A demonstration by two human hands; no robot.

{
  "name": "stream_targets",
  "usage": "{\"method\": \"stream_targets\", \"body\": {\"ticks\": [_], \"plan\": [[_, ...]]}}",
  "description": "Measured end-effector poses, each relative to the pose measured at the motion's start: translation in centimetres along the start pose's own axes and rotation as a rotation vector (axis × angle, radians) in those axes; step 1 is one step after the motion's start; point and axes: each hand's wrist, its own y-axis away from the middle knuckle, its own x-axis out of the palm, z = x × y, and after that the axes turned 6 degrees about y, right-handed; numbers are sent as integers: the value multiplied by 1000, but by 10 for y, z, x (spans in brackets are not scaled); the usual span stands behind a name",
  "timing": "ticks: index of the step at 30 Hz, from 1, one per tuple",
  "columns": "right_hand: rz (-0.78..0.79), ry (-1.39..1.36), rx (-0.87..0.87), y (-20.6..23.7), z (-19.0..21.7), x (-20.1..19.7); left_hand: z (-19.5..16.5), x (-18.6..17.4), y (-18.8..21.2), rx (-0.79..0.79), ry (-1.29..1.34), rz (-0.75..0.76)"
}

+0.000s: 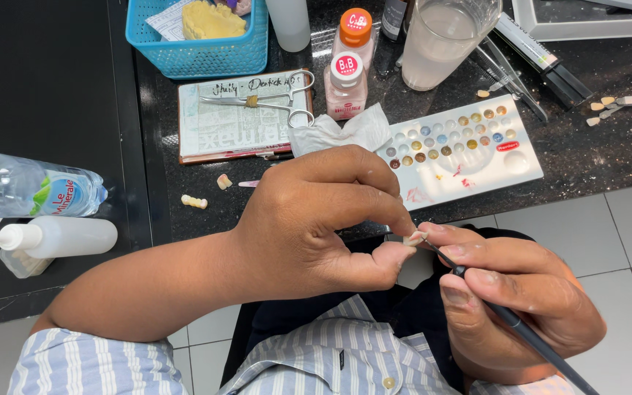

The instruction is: The person places a dental prosthesis into a furnace, then sits at a workbench to paint a small tooth-shaped object. They use a fine brush to apply color from a palette, repeatedly dipping the brush and applying paint to the object's surface.

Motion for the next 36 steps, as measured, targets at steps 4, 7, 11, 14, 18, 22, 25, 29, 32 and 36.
{"method": "stream_targets", "body": {"ticks": [4, 7, 11, 14, 18, 22, 25, 29, 32, 36], "plan": [[36, 67, -9, -4, 2, -2, 0, 0, 0, 3, -13, 4], [48, 107, -25, -7, 2, -2, 0, 0, 0, 6, -16, 5], [61, 129, -31, -8, 3, -3, -1, 0, 0, 8, -26, 6], [65, 147, -43, -9, 2, -3, -1, 0, -1, 10, -35, 6], [63, 156, -36, -9, 3, -3, -1, 0, -1, 6, -39, 5], [76, 186, -73, -10, 1, -3, -1, 0, 1, 13, -40, 7], [83, 200, -93, -12, 0, -3, -1, 0, 0, 14, -41, 8], [68, 195, -88, -11, 1, -2, -1, 0, 0, 15, -51, 9], [62, 170, -67, -9, 1, -2, 0, 0, 0, 12, -53, 9], [42, 133, -48, -8, 1, 0, 0, 0, 0, 22, -62, 8]]}}
